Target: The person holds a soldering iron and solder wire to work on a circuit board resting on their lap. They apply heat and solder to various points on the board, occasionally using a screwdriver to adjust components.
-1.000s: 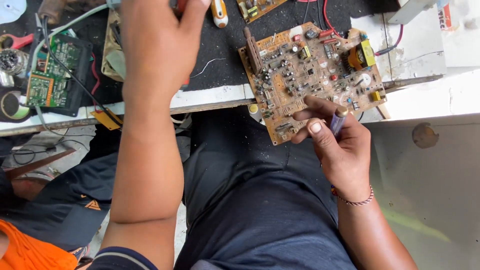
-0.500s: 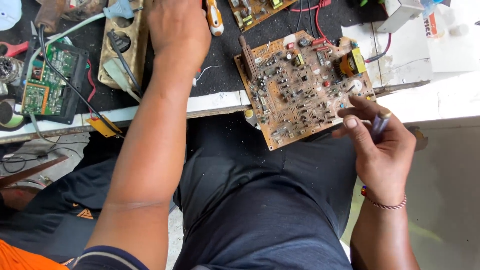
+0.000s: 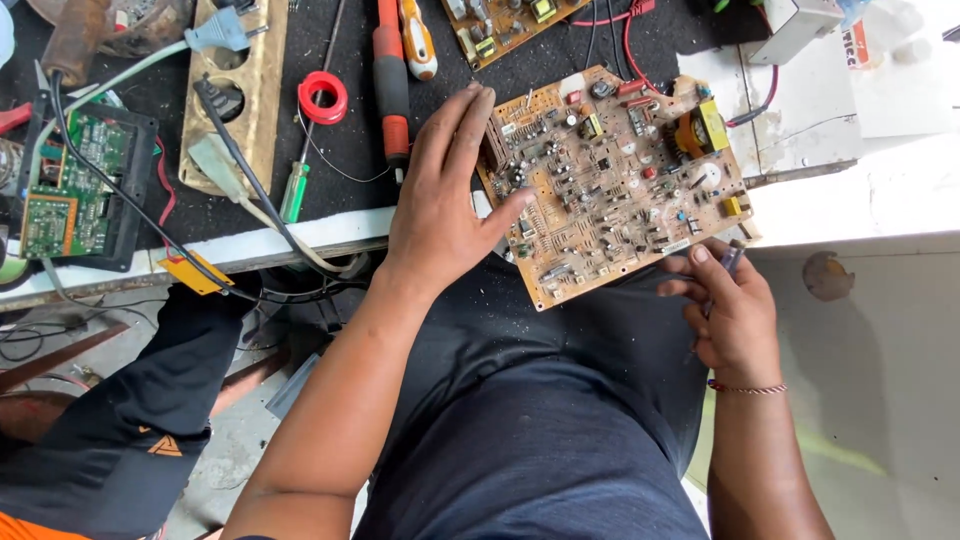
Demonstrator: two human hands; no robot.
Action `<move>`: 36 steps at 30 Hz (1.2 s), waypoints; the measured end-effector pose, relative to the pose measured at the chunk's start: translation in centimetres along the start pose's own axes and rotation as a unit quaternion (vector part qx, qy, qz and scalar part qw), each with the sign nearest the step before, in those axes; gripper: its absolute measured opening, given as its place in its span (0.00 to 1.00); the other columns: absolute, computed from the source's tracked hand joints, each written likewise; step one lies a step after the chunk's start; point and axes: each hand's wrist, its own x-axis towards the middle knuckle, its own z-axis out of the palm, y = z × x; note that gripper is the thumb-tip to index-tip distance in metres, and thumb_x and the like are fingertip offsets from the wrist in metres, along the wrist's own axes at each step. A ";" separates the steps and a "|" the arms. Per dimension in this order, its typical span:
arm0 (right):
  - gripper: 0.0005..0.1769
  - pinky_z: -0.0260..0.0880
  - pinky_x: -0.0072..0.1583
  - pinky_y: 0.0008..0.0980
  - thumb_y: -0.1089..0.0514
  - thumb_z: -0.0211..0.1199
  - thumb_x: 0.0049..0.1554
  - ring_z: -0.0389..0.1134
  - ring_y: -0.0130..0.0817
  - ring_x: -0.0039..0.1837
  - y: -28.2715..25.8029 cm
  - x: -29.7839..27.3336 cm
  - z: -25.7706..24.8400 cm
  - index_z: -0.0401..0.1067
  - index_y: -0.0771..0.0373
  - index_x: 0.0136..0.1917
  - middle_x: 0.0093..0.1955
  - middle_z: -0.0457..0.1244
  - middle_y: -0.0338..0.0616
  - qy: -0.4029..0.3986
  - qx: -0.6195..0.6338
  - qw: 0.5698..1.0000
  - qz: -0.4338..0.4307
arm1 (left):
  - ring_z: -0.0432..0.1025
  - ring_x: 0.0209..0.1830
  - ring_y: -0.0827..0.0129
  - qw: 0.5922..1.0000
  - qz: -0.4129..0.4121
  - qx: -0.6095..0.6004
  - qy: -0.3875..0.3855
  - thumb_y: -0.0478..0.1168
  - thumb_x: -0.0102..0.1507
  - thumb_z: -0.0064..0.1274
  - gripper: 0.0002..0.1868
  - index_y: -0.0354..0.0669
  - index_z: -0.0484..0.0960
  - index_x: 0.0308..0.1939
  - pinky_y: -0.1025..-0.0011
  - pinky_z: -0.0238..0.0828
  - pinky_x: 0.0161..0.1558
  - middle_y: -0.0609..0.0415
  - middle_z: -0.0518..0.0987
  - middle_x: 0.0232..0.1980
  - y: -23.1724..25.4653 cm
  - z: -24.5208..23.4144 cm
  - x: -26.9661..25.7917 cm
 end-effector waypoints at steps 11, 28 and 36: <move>0.08 0.39 0.24 0.16 0.55 0.61 0.64 0.74 0.34 0.42 0.1 0.3 1.3 0.67 0.62 0.49 0.40 0.62 0.43 -0.022 0.093 0.995 0.008 | 0.56 0.82 0.51 0.995 -0.066 -0.061 0.042 0.44 0.67 0.67 0.42 0.37 0.58 0.77 0.57 0.53 0.83 0.42 0.60 0.79 -0.2 0.2 0.9; 0.13 0.45 0.21 0.13 0.60 0.66 0.62 0.75 0.46 0.34 -0.1 -0.8 1.7 0.67 0.68 0.40 0.33 0.67 0.61 -0.039 0.147 0.987 -0.060 | 0.67 0.73 0.45 0.976 -0.008 -0.157 0.153 0.48 0.62 0.71 0.36 0.45 0.72 0.71 0.50 0.66 0.71 0.45 0.70 0.71 -0.9 -0.3 0.9; 0.18 0.40 0.16 0.20 0.58 0.65 0.59 0.48 0.23 0.16 0.1 0.1 -0.1 0.70 0.74 0.35 0.25 0.61 0.62 -0.117 0.100 0.977 -0.147 | 0.69 0.70 0.38 0.955 0.020 -0.236 0.177 0.41 0.68 0.63 0.33 0.35 0.65 0.72 0.48 0.72 0.66 0.39 0.60 0.73 -1.2 1.3 0.6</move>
